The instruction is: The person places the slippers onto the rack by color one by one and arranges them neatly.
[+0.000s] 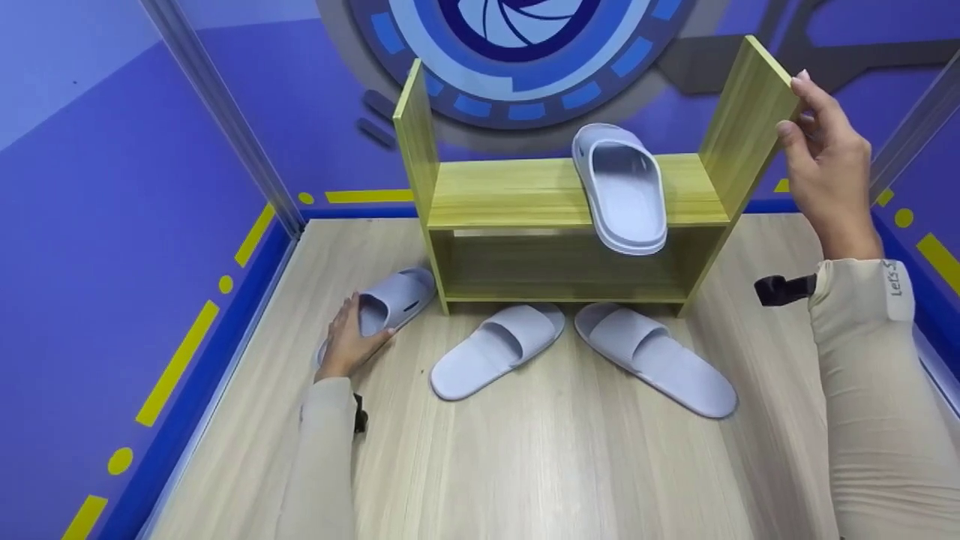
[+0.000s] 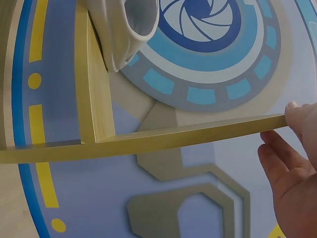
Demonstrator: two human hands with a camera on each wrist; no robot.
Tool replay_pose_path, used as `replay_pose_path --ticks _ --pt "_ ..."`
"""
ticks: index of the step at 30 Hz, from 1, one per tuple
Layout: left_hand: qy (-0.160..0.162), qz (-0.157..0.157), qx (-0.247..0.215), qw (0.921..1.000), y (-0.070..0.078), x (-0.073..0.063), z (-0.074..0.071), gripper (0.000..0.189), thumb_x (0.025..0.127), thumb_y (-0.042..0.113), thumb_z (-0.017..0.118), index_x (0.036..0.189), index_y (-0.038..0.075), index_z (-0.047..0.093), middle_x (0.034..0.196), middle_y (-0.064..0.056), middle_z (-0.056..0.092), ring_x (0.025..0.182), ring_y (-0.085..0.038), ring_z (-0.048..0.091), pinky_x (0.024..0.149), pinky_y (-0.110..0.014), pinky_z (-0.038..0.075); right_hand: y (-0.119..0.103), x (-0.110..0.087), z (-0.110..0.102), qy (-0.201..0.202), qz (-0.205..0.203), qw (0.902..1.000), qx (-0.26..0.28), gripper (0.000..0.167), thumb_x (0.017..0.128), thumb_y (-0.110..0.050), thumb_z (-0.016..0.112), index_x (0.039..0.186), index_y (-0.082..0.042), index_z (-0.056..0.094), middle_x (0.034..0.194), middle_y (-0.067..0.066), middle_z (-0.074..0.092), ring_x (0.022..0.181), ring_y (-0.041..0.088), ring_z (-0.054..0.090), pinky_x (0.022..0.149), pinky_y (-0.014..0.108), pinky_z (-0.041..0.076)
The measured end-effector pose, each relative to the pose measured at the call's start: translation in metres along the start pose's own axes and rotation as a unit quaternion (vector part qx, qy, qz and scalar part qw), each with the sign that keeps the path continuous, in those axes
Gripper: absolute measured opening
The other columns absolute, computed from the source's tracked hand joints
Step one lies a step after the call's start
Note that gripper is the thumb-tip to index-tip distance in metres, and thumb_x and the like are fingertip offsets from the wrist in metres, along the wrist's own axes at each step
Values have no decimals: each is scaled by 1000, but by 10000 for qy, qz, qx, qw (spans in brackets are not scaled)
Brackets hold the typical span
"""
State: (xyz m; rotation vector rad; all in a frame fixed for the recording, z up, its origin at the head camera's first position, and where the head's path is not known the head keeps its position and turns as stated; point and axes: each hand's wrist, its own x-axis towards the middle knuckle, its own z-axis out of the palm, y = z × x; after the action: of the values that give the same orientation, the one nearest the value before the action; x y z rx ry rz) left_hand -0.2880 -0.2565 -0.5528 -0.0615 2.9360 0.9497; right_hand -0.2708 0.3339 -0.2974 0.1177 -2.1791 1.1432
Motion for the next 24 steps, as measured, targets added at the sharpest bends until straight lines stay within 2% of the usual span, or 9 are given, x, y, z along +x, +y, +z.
replay_pose_path --ticks 4,7,9,14,19,24 --pt "19 -19 99 9999 0 3 0 103 83 44 70 155 7 5 159 -25 7 145 -45 10 116 -61 9 2 1 1 163 13 9999 39 41 98 -14 50 139 -19 51 149 -7 44 120 3 57 91 11 45" --pt "66 -2 154 9999 -1 5 0 103 83 40 72 155 5 8 159 -25 9 146 -43 11 117 -61 7 2 1 2 252 32 9996 82 41 98 -13 51 138 -19 52 147 -6 47 116 0 58 81 9 43" --pt "116 5 149 9998 -2 6 0 102 82 37 74 154 4 10 159 -25 11 146 -41 13 117 -60 7 2 1 3 277 24 9996 78 40 98 -13 51 138 -19 53 147 -6 47 116 0 59 81 9 44" --pt "235 31 -39 9997 -3 5 0 101 79 32 77 154 5 15 157 -23 21 144 -40 21 117 -58 13 -2 3 5 342 93 9990 274 39 97 -11 53 136 -15 55 146 -3 48 121 6 57 94 13 47" --pt "331 82 -257 9991 -3 4 -1 101 78 29 79 154 7 17 156 -22 26 142 -41 26 116 -53 22 -7 3 5 385 229 9985 302 39 96 -12 53 135 -16 56 145 -4 49 120 6 59 93 14 48" --pt "367 134 -355 9986 -4 3 1 101 77 28 80 154 7 19 155 -23 27 142 -39 27 117 -49 23 -7 0 3 357 347 9982 323 40 96 -13 53 136 -18 55 146 -6 48 119 8 59 92 15 49"
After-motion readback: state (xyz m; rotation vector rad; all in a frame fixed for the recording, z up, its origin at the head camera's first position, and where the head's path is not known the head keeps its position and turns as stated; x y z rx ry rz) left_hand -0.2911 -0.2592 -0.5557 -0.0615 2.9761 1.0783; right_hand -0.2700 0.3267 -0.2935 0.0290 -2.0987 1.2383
